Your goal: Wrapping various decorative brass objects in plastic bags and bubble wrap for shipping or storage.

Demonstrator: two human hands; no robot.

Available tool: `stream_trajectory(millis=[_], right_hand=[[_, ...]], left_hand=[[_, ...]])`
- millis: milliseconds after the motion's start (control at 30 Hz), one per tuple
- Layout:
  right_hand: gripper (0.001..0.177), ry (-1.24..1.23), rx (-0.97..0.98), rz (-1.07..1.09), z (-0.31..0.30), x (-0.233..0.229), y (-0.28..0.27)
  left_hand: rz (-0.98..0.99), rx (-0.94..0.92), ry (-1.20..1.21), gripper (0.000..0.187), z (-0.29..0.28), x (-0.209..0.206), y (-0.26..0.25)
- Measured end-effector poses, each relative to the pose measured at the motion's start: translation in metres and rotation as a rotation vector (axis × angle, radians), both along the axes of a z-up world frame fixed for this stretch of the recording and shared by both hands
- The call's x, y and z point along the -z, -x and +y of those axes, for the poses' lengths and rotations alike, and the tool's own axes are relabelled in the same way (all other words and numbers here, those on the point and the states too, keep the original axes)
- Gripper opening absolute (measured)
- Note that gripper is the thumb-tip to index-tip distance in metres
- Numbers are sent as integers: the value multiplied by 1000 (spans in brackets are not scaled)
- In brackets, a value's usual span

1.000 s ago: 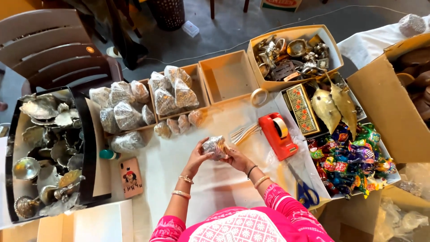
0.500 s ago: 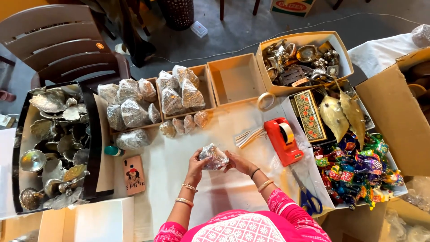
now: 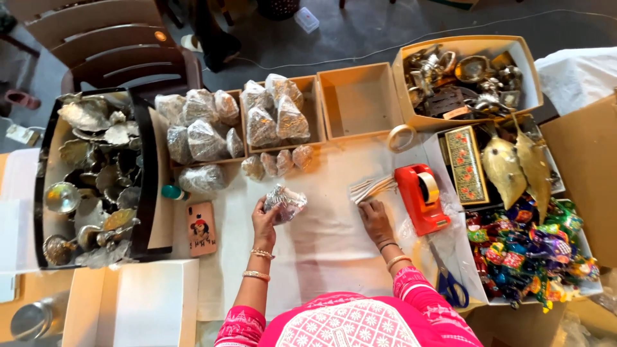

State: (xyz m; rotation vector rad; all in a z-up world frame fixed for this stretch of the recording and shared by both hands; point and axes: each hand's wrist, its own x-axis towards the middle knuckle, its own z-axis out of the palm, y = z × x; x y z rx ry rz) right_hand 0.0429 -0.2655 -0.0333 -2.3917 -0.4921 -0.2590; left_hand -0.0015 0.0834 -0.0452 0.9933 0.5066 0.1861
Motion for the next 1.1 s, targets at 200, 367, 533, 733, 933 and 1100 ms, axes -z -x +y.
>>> stream_trajectory(millis=[200, 367, 533, 733, 933, 1100], right_hand=[[14, 14, -10, -25, 1, -3, -2], [14, 19, -8, -30, 2, 1, -2], [17, 29, 5, -19, 3, -4, -1], [19, 46, 12, 0, 4, -5, -1], [19, 48, 17, 6, 6, -10, -1], [20, 63, 20, 8, 6, -9, -2]], left_hand=[[8, -146, -32, 53, 11, -12, 4], [-35, -238, -148, 57, 23, -27, 7], [21, -358, -198, 55, 34, -59, 4], [44, -543, -787, 53, 60, -33, -18], [99, -588, -812, 58, 67, -30, -53], [56, -596, -891, 56, 70, -18, -71]])
